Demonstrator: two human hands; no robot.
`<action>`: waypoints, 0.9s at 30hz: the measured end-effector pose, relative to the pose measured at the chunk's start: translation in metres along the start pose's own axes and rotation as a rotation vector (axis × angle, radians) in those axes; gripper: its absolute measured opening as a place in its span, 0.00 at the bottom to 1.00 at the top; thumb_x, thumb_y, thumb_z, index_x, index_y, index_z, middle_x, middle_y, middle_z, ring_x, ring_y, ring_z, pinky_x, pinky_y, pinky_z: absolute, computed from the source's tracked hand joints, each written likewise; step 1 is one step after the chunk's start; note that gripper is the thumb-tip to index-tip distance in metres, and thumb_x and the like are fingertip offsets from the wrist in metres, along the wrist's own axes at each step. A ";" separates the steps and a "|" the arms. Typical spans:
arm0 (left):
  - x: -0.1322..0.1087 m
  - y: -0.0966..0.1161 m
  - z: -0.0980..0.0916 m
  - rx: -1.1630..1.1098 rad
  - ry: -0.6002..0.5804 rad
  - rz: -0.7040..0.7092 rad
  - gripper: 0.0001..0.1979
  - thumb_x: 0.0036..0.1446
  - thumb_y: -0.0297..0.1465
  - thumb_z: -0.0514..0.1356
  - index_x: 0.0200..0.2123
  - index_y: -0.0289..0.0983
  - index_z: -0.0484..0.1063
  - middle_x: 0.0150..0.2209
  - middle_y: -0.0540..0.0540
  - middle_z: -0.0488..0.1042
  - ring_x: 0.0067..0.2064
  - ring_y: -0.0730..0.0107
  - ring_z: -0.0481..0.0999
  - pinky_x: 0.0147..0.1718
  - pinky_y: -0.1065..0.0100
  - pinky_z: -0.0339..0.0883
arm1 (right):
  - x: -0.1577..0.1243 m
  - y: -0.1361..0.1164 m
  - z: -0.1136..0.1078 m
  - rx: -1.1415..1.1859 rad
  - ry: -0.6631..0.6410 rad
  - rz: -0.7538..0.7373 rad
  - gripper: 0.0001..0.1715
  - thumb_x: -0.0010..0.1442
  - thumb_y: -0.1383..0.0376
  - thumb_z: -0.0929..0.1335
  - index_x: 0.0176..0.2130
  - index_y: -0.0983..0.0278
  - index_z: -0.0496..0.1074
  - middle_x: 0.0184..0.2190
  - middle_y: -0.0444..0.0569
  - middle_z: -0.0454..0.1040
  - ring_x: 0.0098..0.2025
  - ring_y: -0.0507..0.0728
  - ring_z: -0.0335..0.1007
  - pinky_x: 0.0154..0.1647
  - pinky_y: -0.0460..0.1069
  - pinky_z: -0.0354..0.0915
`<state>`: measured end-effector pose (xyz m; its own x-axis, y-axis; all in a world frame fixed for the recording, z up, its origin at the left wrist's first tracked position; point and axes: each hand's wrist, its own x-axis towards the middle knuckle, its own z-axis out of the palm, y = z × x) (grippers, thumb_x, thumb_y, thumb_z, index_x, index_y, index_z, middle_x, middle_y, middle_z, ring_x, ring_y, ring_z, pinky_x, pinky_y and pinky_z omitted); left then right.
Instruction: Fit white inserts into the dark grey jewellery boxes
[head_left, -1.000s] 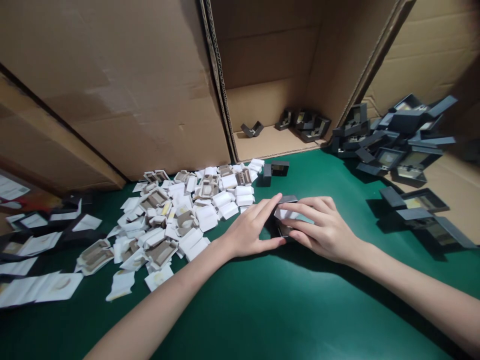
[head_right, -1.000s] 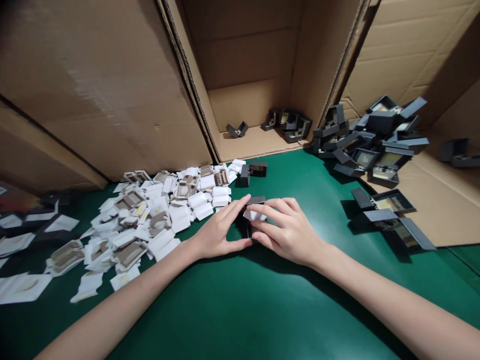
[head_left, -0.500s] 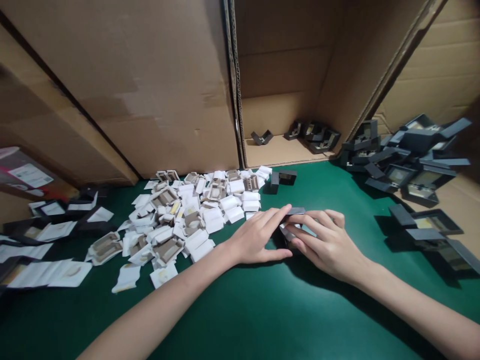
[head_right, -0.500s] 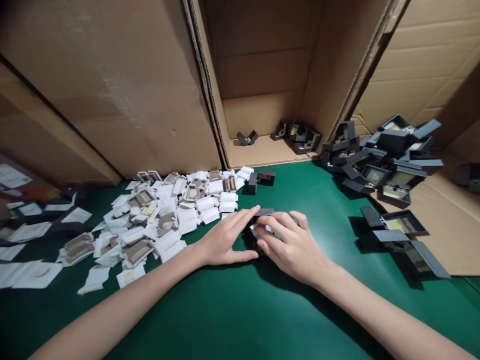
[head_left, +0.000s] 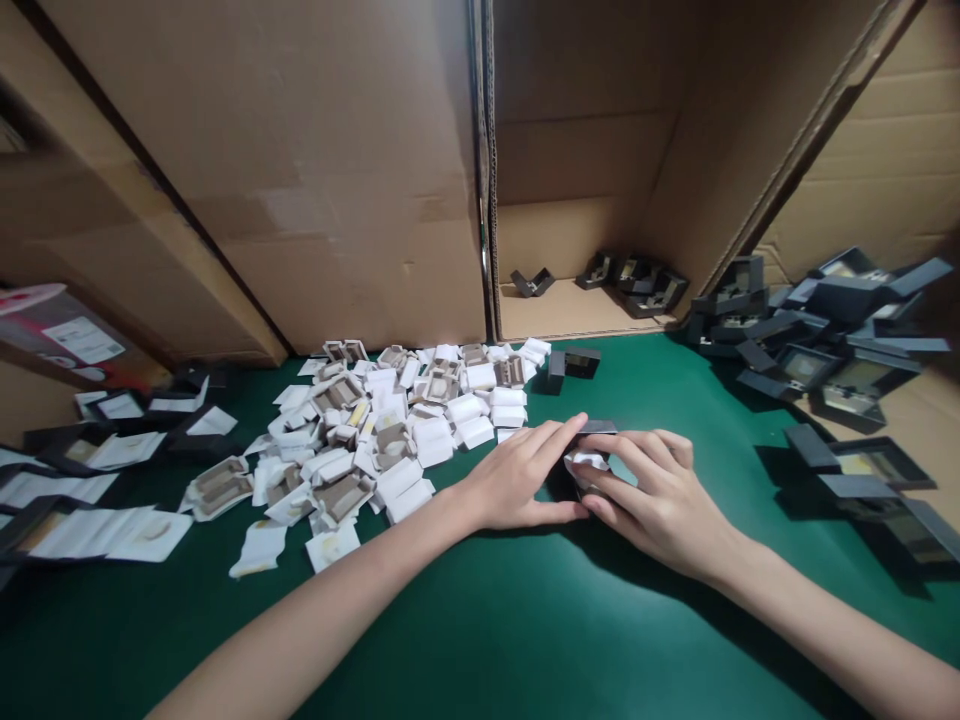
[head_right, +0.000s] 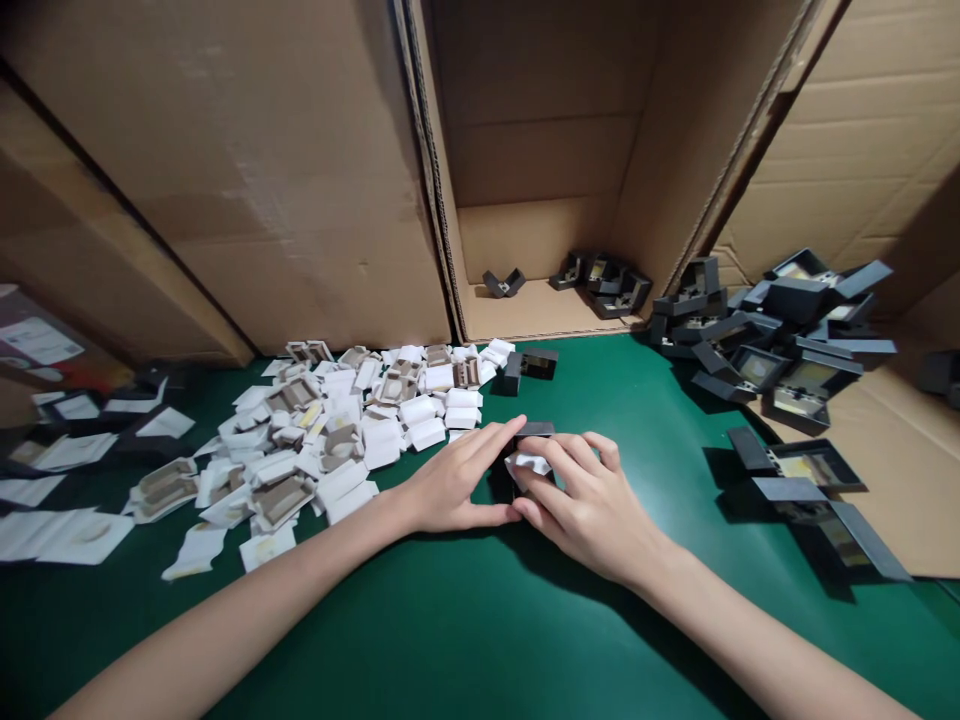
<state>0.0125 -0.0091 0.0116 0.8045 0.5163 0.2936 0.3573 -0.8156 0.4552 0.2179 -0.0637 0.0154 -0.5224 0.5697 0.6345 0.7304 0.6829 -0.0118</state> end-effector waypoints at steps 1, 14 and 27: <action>0.000 0.000 0.000 0.003 0.000 -0.002 0.45 0.57 0.49 0.56 0.67 0.38 0.35 0.58 0.34 0.61 0.57 0.51 0.66 0.52 0.52 0.65 | 0.000 0.000 -0.001 0.004 0.012 -0.004 0.08 0.62 0.65 0.65 0.40 0.62 0.74 0.43 0.52 0.75 0.44 0.58 0.66 0.45 0.55 0.53; -0.001 0.001 0.001 0.000 0.003 -0.018 0.44 0.57 0.50 0.55 0.67 0.36 0.38 0.57 0.34 0.63 0.55 0.52 0.67 0.53 0.54 0.64 | 0.000 -0.001 0.002 0.091 -0.077 0.004 0.08 0.64 0.65 0.64 0.36 0.63 0.72 0.36 0.49 0.75 0.40 0.56 0.65 0.45 0.54 0.53; -0.001 0.001 0.000 -0.008 0.000 -0.014 0.46 0.56 0.49 0.58 0.67 0.38 0.37 0.57 0.35 0.63 0.55 0.51 0.67 0.52 0.53 0.65 | 0.000 0.003 -0.003 0.113 -0.002 0.006 0.08 0.63 0.69 0.65 0.41 0.62 0.71 0.41 0.48 0.76 0.42 0.56 0.67 0.46 0.55 0.53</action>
<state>0.0124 -0.0104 0.0121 0.7995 0.5275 0.2875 0.3645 -0.8063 0.4658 0.2218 -0.0630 0.0175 -0.5195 0.5748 0.6323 0.6790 0.7269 -0.1030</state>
